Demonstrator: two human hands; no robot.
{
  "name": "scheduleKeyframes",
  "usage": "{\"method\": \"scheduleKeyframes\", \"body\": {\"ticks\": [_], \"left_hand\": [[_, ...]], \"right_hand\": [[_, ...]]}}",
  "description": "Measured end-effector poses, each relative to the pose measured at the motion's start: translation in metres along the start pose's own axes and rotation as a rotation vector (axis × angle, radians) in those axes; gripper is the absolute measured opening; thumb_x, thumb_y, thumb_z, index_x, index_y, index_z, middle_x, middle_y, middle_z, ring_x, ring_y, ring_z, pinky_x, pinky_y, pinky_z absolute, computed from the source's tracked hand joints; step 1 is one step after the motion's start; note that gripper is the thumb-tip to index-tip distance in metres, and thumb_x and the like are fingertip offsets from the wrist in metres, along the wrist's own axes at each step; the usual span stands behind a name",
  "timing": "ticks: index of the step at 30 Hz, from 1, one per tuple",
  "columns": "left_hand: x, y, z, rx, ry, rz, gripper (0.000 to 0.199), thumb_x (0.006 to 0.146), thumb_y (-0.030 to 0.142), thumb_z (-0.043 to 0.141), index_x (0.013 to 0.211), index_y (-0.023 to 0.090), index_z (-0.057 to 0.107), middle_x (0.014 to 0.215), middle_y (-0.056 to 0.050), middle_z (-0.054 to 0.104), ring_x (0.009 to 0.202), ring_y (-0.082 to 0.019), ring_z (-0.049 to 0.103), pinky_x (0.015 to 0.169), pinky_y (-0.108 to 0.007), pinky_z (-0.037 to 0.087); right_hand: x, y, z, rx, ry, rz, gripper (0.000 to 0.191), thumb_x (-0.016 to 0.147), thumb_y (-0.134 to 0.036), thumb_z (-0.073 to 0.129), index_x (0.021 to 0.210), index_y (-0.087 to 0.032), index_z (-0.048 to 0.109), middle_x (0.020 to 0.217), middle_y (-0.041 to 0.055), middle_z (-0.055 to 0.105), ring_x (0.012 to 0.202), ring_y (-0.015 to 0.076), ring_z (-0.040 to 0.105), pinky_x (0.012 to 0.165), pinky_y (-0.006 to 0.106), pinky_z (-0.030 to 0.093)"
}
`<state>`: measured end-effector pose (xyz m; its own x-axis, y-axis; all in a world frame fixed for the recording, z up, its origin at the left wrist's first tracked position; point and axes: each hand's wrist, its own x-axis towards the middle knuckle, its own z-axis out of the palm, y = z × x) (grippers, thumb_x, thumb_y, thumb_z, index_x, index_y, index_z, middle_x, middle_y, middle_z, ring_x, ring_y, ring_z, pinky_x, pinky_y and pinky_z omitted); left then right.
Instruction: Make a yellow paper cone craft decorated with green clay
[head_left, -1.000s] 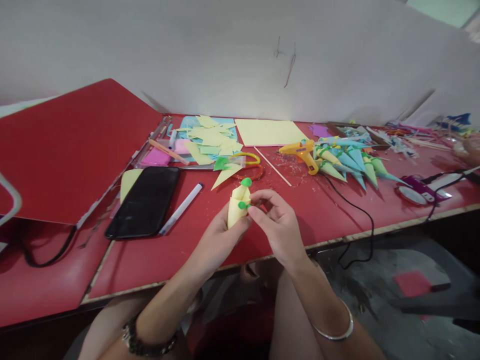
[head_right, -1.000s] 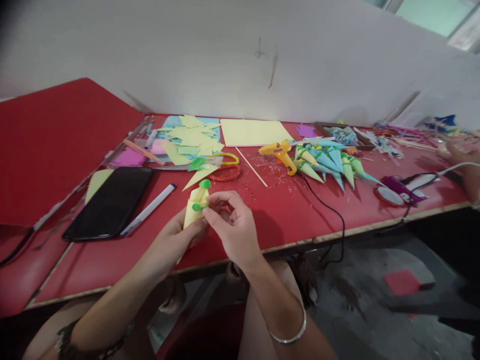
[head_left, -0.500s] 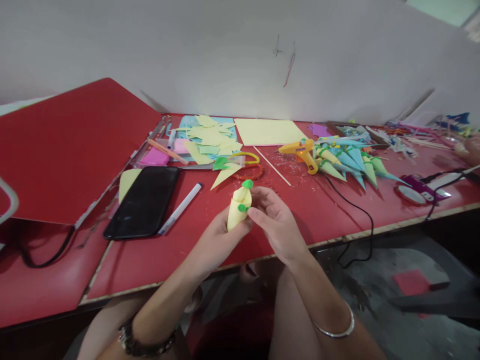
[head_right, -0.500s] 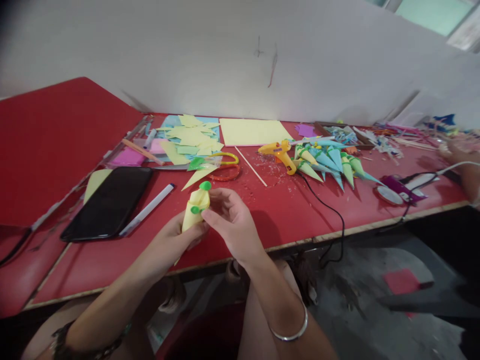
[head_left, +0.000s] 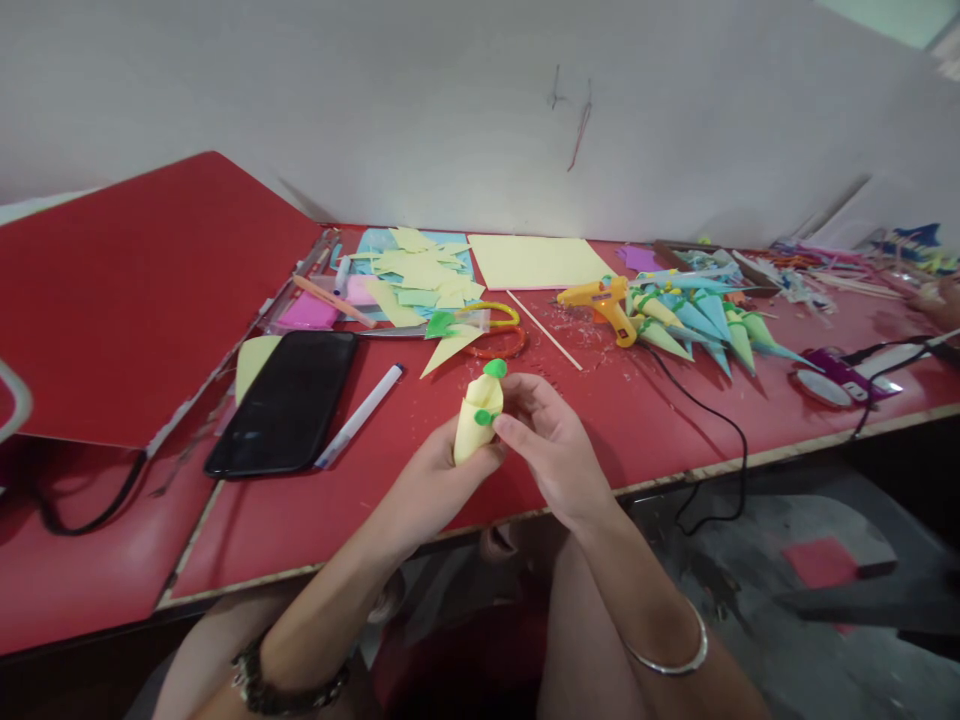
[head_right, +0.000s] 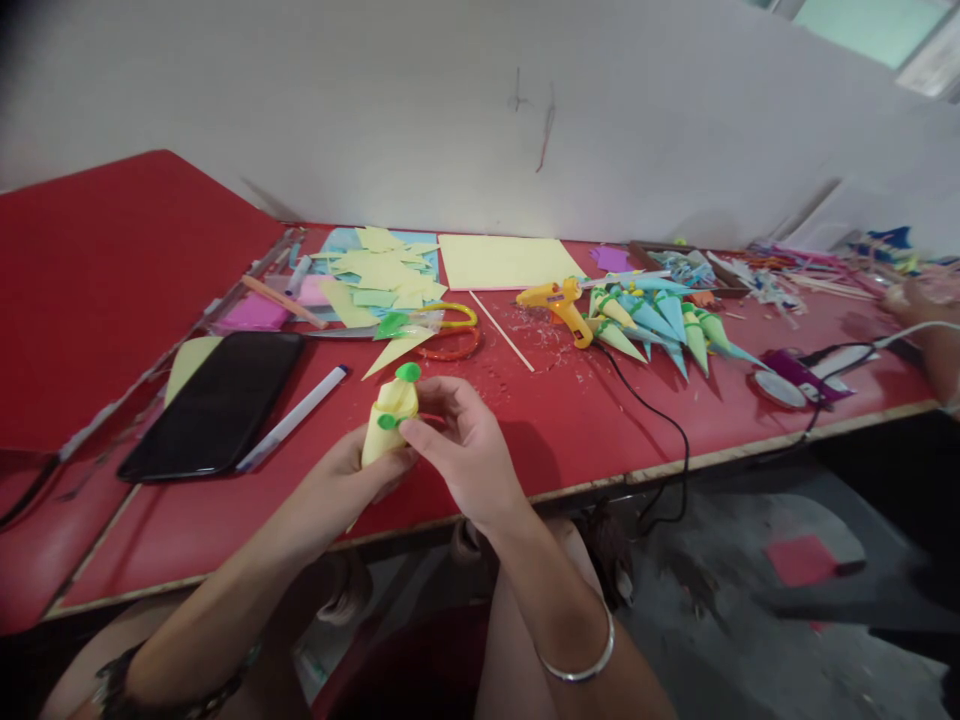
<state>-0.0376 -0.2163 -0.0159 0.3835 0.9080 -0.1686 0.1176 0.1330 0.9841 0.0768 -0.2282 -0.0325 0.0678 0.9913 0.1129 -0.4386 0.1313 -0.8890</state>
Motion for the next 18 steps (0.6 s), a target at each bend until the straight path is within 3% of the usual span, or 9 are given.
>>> {"method": "scheduleKeyframes", "body": {"ticks": [13,18], "left_hand": [[0.0006,-0.0025,-0.0015,0.016,-0.008,-0.018,0.022,0.067,0.031,0.054,0.054,0.019,0.04,0.048,0.007,0.034,0.047,-0.008,0.034,0.045,-0.019,0.025],[0.0023,-0.0093,-0.0039,-0.09,-0.113,-0.084,0.02,0.067,0.034,0.055,0.063,0.018,0.042,0.053,0.008,0.034,0.045,-0.006,0.026,0.043,-0.018,0.022]], "right_hand": [[-0.0005,0.0025,-0.0008,-0.022,-0.015,-0.011,0.022,0.068,-0.017,0.063,0.087,-0.025,0.056,0.088,-0.0029,0.058,0.084,0.0095,0.055,0.078,0.023,0.045],[-0.0011,0.0022,-0.0007,-0.042,-0.011,0.004,0.024,0.068,-0.021,0.064,0.09,-0.025,0.056,0.09,-0.0018,0.058,0.085,0.0103,0.055,0.077,0.023,0.046]]}}
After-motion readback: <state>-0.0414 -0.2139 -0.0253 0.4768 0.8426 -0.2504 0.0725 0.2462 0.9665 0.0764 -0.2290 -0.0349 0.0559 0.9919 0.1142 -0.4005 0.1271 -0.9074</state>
